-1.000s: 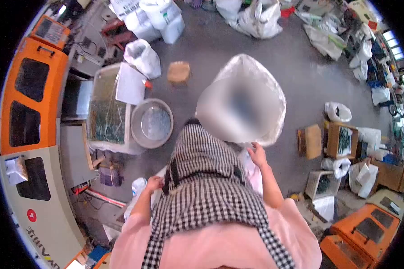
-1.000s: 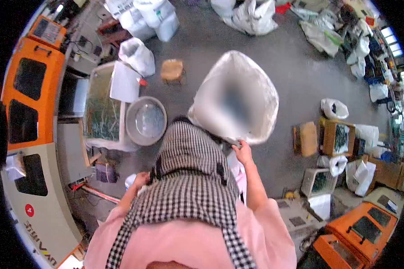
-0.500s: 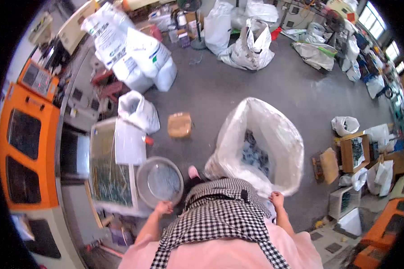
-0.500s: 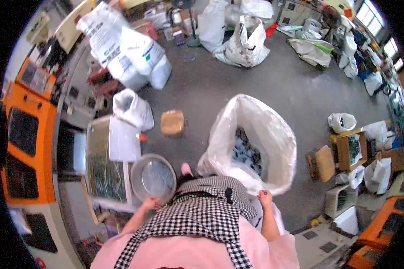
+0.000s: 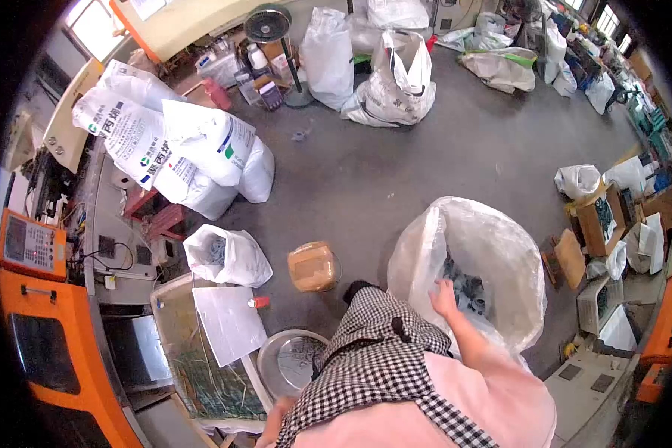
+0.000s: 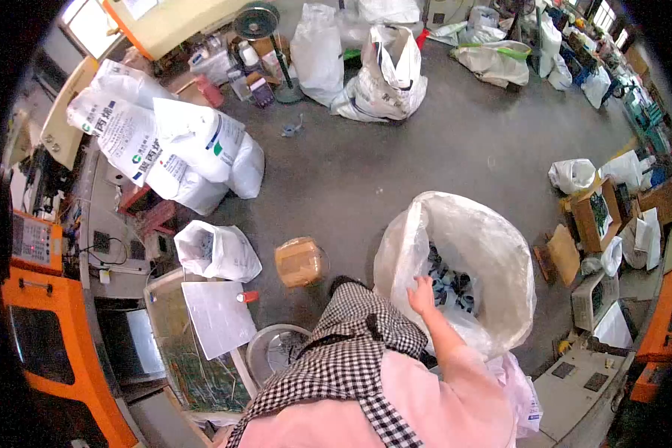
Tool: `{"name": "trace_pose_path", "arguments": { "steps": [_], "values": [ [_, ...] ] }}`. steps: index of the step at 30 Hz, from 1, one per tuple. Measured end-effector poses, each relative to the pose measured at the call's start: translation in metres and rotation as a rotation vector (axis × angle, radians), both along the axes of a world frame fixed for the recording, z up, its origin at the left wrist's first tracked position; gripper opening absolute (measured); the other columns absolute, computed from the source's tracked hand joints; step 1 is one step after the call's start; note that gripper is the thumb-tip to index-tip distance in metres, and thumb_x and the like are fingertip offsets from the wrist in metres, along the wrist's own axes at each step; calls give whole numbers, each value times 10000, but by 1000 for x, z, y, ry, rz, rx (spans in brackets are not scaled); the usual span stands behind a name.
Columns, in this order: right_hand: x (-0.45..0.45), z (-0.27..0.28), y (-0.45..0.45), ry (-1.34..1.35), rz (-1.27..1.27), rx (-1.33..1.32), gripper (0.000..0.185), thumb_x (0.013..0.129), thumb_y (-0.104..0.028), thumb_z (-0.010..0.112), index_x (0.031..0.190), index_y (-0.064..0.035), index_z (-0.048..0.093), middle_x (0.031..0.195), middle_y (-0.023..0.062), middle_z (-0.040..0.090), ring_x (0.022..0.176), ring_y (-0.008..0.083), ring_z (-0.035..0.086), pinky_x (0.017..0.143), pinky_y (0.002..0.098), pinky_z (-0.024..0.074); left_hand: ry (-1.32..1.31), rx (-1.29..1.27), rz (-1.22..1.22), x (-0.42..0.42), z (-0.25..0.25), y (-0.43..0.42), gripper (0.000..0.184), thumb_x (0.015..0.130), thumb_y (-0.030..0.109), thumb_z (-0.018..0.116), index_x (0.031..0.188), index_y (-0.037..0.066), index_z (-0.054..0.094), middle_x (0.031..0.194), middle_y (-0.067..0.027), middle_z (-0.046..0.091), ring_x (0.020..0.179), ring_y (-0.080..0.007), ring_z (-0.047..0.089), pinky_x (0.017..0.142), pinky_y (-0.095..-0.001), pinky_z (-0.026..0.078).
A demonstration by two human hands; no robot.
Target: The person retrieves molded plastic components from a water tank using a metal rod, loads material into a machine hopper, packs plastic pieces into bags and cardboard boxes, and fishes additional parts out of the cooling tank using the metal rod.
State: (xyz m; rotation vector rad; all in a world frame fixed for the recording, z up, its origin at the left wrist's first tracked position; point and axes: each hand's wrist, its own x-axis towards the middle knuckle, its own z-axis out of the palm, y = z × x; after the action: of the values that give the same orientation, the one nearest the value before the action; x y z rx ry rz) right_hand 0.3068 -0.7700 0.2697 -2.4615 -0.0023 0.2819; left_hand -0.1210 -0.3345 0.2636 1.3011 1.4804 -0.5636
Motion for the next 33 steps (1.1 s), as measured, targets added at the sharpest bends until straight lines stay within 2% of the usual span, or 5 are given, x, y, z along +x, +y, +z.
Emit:
{"name": "trace_pose_path", "arguments": {
  "steps": [18, 23, 26, 30, 33],
  "values": [
    [421, 41, 119, 143, 159, -81, 363, 750, -159, 611, 1077, -28, 523, 1123, 186, 463, 1040, 357, 479, 885, 408, 410, -134, 142, -542, 530, 8, 89, 174, 781, 170, 574, 819, 8, 625, 710, -33, 610, 519, -151, 519, 499, -326, 433],
    [516, 40, 146, 70, 111, -46, 358, 771, -142, 610, 1089, -21, 501, 1130, 193, 441, 1023, 367, 485, 851, 410, 427, -232, 417, -1929, 654, -72, 210, 245, 541, 355, 610, 631, 128, 595, 684, -101, 614, 628, -273, 601, 502, -401, 468],
    [560, 23, 180, 149, 108, -33, 358, 772, -130, 604, 1092, -19, 491, 1123, 188, 442, 1020, 369, 486, 848, 409, 426, -256, 699, -1964, 782, -93, 254, 182, 553, 256, 623, 664, 113, 602, 634, -104, 603, 629, -286, 600, 565, -390, 482],
    [622, -19, 237, 279, 169, -86, 392, 772, -118, 599, 1129, -23, 470, 1162, 198, 419, 1049, 369, 465, 867, 409, 415, -105, 165, -429, 986, -113, 265, 350, 699, 265, 637, 934, 13, 574, 944, -179, 614, 903, -286, 590, 793, -381, 460],
    [691, -48, 294, 312, 184, -52, 417, 780, -112, 586, 1167, -29, 455, 1199, 206, 396, 1086, 371, 436, 896, 403, 397, -265, 423, -762, 1108, -193, 285, 415, 748, 230, 613, 1064, -11, 492, 1062, -217, 564, 1005, -344, 533, 853, -410, 427]
  ]
}}
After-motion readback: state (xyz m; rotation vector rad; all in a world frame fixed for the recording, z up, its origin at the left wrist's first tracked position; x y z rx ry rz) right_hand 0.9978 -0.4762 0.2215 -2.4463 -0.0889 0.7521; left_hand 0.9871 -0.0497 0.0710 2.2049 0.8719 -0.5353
